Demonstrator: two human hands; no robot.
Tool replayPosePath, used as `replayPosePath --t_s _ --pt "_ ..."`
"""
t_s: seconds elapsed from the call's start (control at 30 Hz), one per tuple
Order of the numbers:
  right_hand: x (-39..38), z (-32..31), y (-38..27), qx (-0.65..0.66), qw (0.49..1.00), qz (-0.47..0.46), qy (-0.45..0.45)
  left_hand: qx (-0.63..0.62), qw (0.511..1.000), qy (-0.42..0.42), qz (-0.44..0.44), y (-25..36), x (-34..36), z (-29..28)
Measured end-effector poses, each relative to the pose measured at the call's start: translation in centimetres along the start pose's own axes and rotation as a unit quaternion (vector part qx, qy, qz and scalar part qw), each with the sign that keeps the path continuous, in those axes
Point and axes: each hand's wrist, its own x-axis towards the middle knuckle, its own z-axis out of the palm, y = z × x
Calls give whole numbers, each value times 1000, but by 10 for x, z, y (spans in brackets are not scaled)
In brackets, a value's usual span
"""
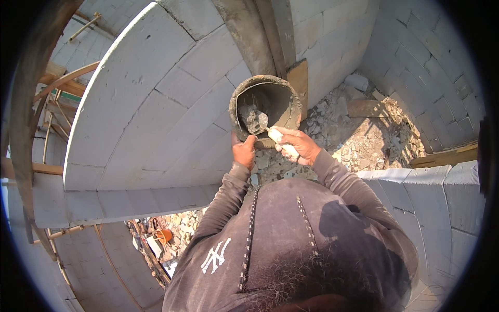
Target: The person uses a trowel to scoop cement from a bucket and applies it to the gaps in a concrete block wall.
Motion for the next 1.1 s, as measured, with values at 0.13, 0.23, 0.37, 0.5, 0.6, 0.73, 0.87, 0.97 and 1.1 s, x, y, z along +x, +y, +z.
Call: replayPosePath --t_s 0.13,0.23,0.37,0.5,0.6,0.73,0.87,0.97,1.1 --pt "-34 6 -33 31 999 -20 20 -230 972 50 -23 22 -7 21" --pt "-61 40 -90 34 997 -60 23 -304 930 156 -137 -29 10 -19" --pt "-73 99 -191 -32 969 -243 -17 -410 879 152 -192 -102 -10 -84" --pt "-46 158 -298 -251 835 -486 67 -456 829 245 -211 -130 -44 -102" --pt "-4 172 -376 -398 678 -584 204 -469 811 272 -220 -126 -61 -96" --pt "67 132 -451 -559 437 -623 328 -491 811 252 -195 -130 -81 -97" --pt "84 145 -421 -558 426 -611 366 -426 830 317 -168 -120 -103 -103" --pt "76 141 -382 -548 403 -677 282 -387 854 323 -132 -100 -113 -103" --pt "19 109 -249 -488 652 -559 154 -325 902 271 -86 -115 -87 -111"
